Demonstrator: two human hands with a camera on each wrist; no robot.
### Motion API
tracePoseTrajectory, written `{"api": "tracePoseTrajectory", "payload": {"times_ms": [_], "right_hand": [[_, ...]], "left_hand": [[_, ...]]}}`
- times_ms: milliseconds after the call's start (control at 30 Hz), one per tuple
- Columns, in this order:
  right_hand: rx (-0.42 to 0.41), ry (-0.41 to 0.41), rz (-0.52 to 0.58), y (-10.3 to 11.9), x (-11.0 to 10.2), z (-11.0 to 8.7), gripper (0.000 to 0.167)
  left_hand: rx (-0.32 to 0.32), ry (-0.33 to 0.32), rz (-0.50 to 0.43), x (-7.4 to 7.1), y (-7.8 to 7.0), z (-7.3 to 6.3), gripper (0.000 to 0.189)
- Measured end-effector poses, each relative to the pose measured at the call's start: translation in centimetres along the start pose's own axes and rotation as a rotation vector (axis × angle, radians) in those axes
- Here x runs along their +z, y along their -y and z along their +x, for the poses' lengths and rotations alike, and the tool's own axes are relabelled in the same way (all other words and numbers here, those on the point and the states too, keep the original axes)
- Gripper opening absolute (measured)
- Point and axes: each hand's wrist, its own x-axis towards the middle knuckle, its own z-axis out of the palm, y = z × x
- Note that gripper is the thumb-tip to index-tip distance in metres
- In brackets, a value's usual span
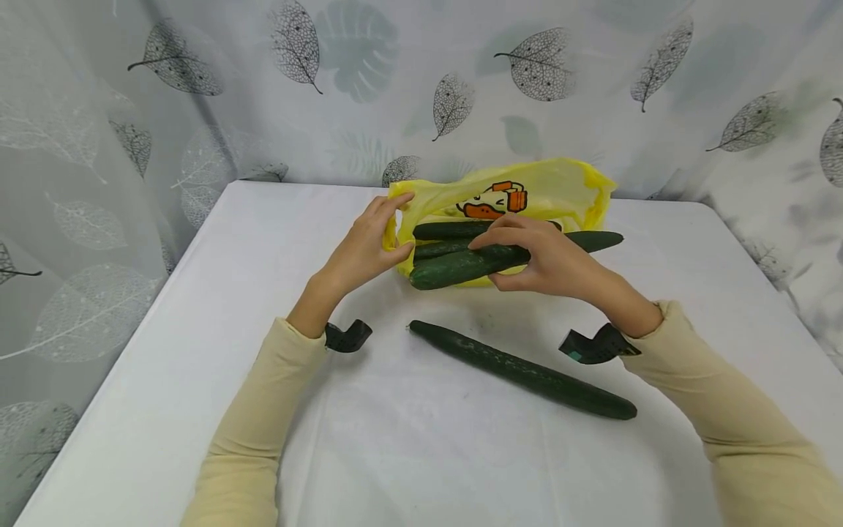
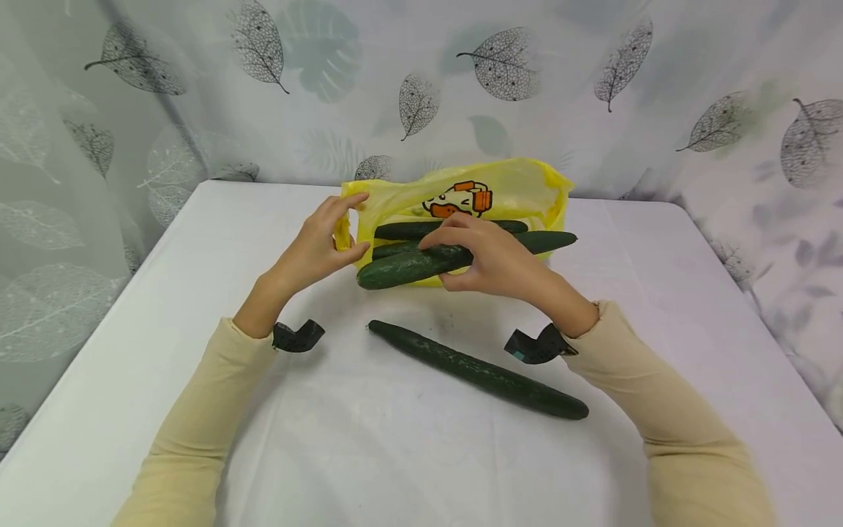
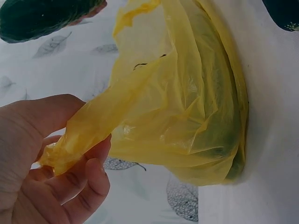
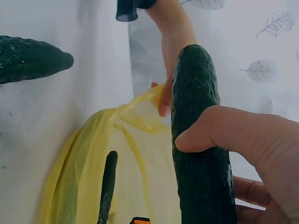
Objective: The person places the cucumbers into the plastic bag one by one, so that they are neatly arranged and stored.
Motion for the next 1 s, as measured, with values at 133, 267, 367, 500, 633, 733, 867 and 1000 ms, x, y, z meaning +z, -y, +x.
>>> {"api": "tracePoseTrajectory", "payload": {"times_ms": [133, 267, 367, 500, 633, 733, 867, 1000], "right_hand": [[0.009, -0.003, 0.027, -0.4, 0.1, 0.9, 0.041], [-0.006, -0.004, 0.033, -1.0, 0.2, 1.9, 0.04], [-0.009, 0.004, 0.043, -1.5, 0.3, 2.5, 0.042], [0.005, 0.011, 0.048, -2.4, 0.8, 3.2, 0.044], [0.017, 0.019, 0.058, -3.4, 1.2, 3.7, 0.044], [0.027, 0.021, 0.08, -4.1, 1.5, 3.8, 0.044], [0.05, 0.022, 0.099, -4.9, 1.5, 4.0, 0.043], [0.076, 0.031, 0.099, -5.6, 1.5, 4.2, 0.042]], "left_hand": [[-0.008, 0.004, -0.001, 0.0, 0.0, 0.0, 0.07], [-0.009, 0.001, 0.004, 0.0, 0.1, 0.0, 0.071], [-0.005, 0.0, 0.012, 0.1, 0.2, 0.0, 0.071], [-0.001, 0.0, 0.008, 0.1, 0.2, 0.0, 0.071], [-0.007, 0.004, -0.005, 0.1, 0.3, 0.0, 0.074], [-0.013, 0.011, -0.007, 0.1, 0.3, 0.0, 0.075], [-0.01, 0.015, 0.002, 0.1, 0.3, 0.1, 0.074], [-0.004, 0.008, 0.005, 0.0, 0.3, 0.1, 0.072]]}}
